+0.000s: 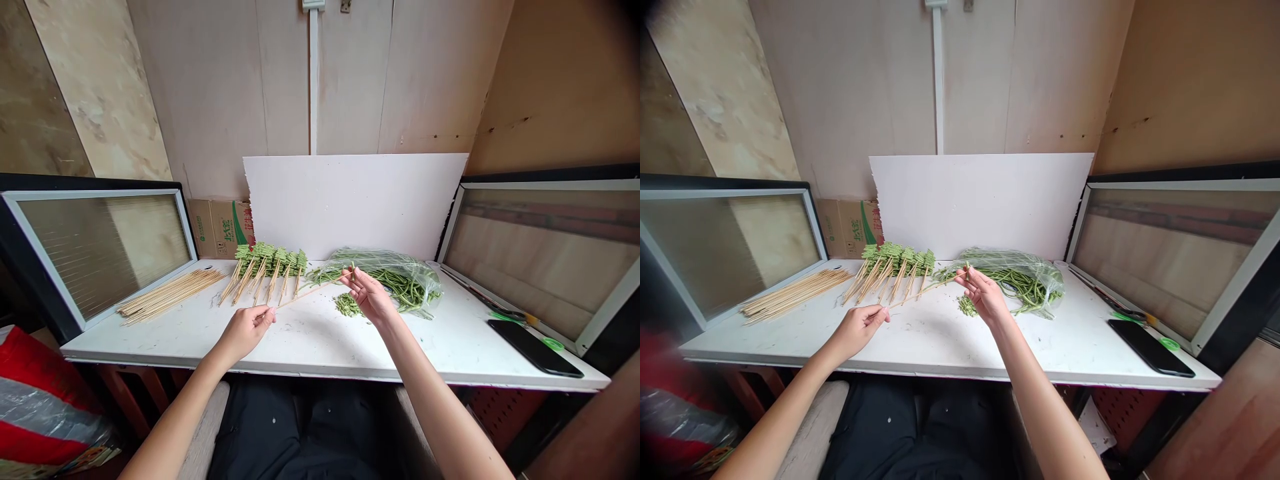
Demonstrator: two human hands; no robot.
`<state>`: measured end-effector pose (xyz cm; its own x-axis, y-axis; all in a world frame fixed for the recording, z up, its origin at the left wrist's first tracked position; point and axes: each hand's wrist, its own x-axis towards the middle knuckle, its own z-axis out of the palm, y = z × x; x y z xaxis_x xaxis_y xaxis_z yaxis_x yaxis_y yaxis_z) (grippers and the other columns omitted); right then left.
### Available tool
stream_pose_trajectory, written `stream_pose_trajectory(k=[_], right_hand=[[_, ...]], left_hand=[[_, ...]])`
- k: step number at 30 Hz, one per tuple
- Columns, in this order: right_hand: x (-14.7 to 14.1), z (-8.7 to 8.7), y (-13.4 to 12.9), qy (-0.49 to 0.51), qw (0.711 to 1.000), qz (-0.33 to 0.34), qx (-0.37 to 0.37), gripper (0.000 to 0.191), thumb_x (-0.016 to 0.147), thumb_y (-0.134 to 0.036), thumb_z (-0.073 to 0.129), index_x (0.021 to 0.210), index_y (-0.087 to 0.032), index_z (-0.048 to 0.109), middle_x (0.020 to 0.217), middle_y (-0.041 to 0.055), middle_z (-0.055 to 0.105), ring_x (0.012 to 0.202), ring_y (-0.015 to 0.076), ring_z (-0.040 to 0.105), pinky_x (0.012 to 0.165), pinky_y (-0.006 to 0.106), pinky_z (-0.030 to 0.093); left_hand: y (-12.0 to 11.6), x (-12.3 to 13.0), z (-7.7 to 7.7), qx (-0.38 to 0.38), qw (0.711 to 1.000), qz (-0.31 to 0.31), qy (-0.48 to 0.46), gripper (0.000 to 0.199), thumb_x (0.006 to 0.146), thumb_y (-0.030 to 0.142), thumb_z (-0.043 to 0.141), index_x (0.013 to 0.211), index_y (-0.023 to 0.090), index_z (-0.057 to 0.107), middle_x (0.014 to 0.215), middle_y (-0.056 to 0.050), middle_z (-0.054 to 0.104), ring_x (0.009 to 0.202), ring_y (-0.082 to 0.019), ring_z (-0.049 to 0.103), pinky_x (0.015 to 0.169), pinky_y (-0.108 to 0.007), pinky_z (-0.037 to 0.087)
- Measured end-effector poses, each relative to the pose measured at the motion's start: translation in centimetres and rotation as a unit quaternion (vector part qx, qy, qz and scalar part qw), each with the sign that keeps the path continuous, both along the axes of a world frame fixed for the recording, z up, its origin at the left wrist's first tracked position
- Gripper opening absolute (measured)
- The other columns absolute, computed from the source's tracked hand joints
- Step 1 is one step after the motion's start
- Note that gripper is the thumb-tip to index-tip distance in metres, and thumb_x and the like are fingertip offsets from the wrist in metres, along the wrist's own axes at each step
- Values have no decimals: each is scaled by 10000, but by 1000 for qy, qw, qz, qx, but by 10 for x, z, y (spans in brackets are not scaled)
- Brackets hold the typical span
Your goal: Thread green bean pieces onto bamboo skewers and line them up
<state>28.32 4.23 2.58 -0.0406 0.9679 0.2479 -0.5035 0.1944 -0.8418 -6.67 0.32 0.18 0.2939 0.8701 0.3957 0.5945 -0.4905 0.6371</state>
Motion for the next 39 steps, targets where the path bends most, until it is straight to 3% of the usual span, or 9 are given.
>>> stream_pose_trajectory(k=[8,20,32,39], right_hand=[[-1,0,-1,-11,1000,7,15,312,832,-466,890,1062,-267,821,1283,66,777,1174,222,748,602,162,569],[-7,3,-4,14,1000,5,16,352,786,-484,923,1055,-284,815,1253,42,778,1098,201,766,565,159,548],[-7,2,-3,2,1000,-9,11,374,747,-493,945,1035,-286,827,1235,46,793,1145,229,756,571,174,535],[-5,4,-5,-35,998,-45,18,376,745,-546,927,1009,-292,841,1202,61,810,1158,259,756,620,232,544]], left_hand=[[-1,0,2,-6,1000,6,-1,487,1027,580,489,858,190,727,835,-60,764,779,-214,706,740,-278,527],[1,-1,0,4,1000,9,6,527,1031,610,468,847,184,719,778,-43,727,669,-187,649,657,-268,489],[2,-4,1,1,1000,9,8,501,1028,594,474,843,193,711,853,-74,780,786,-224,721,751,-290,538],[3,-8,2,29,999,5,34,487,1017,576,479,903,210,778,763,-48,759,654,-204,655,647,-286,499]])
